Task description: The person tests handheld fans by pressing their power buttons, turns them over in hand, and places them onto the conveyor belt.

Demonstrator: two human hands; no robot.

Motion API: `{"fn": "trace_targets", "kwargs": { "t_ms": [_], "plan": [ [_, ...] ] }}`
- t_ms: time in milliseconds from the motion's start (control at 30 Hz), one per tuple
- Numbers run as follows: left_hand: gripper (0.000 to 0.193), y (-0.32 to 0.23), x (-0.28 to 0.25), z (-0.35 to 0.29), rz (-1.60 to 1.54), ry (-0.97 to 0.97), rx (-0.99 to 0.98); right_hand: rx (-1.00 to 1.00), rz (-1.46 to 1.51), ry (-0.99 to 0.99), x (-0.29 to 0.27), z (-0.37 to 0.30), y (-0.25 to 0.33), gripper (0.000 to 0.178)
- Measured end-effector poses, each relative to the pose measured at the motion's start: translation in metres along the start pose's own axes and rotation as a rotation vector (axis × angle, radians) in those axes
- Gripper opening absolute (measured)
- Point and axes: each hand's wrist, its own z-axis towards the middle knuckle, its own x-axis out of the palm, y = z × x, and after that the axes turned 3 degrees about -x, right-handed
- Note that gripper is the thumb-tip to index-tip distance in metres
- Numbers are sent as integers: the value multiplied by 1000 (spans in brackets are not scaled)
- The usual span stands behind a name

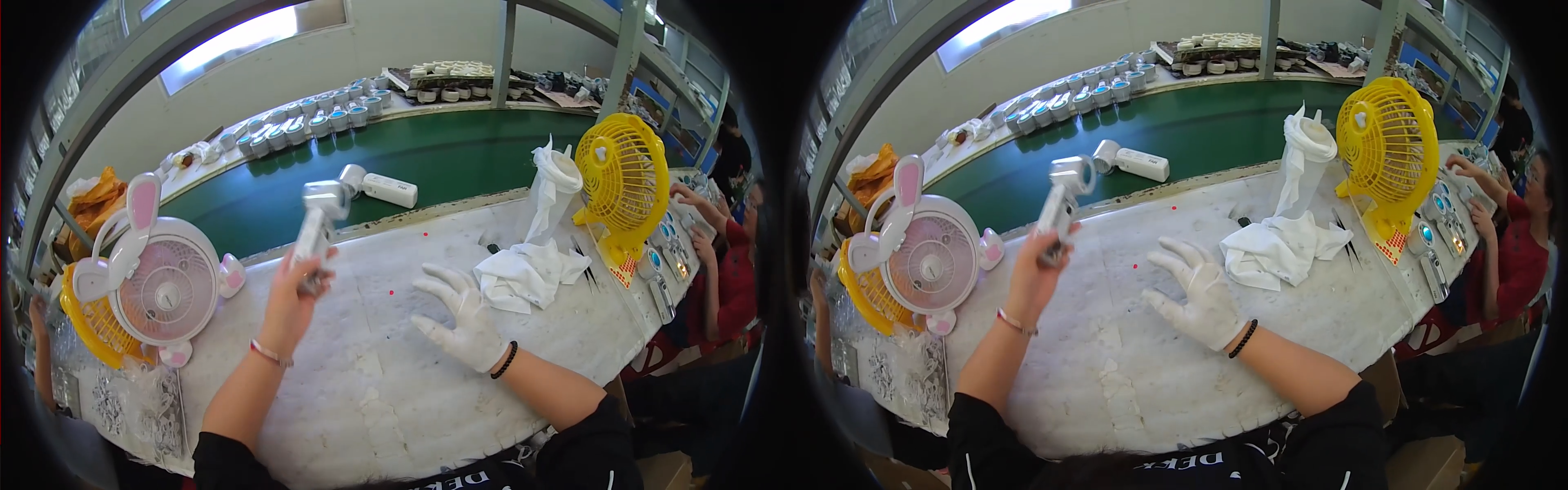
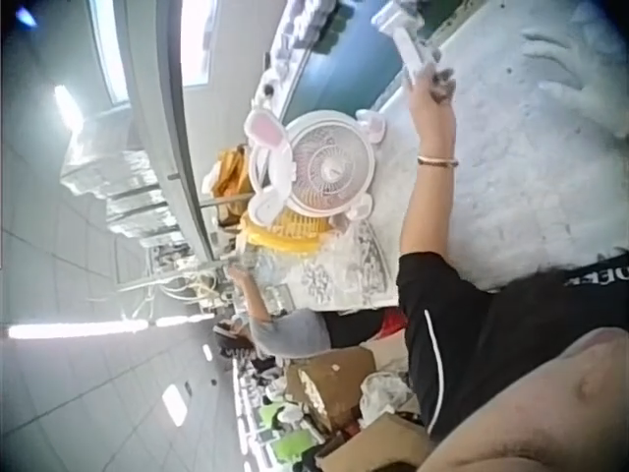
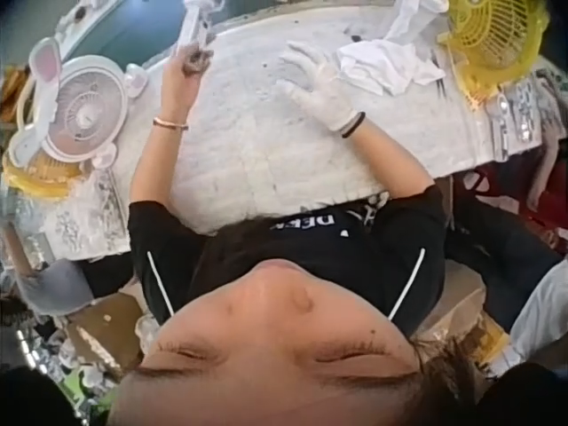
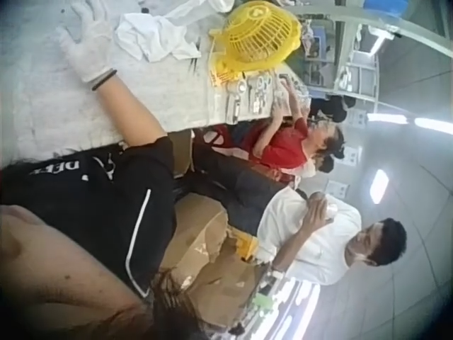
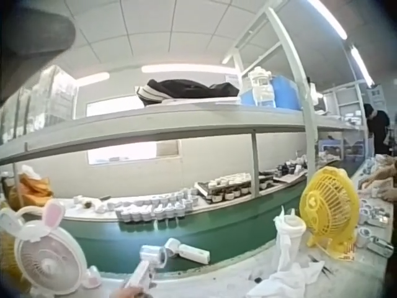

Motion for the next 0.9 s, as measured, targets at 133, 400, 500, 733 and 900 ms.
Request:
{"fn": "trace_targets", "kwargs": {
  "t_ms": [133,400,500,733,900],
  "plan": [
    [35,-14,-32,80,-193,-158,2,-24,9,101,3,-2,-4,39],
    [29,5,-105,163,-149,-417,-23,5,38,194,6,-5,-12,34],
    [23,10,-141,178,301,-474,-42,21,71,203,8,-3,-13,33],
    [25,18,-69,159,1268,-575,787,-27,34,126,14,1,-15,27],
    [33,57,30,151,1546,-102,906,-27,21,136,4,-5,-13,28]
  ]
}}
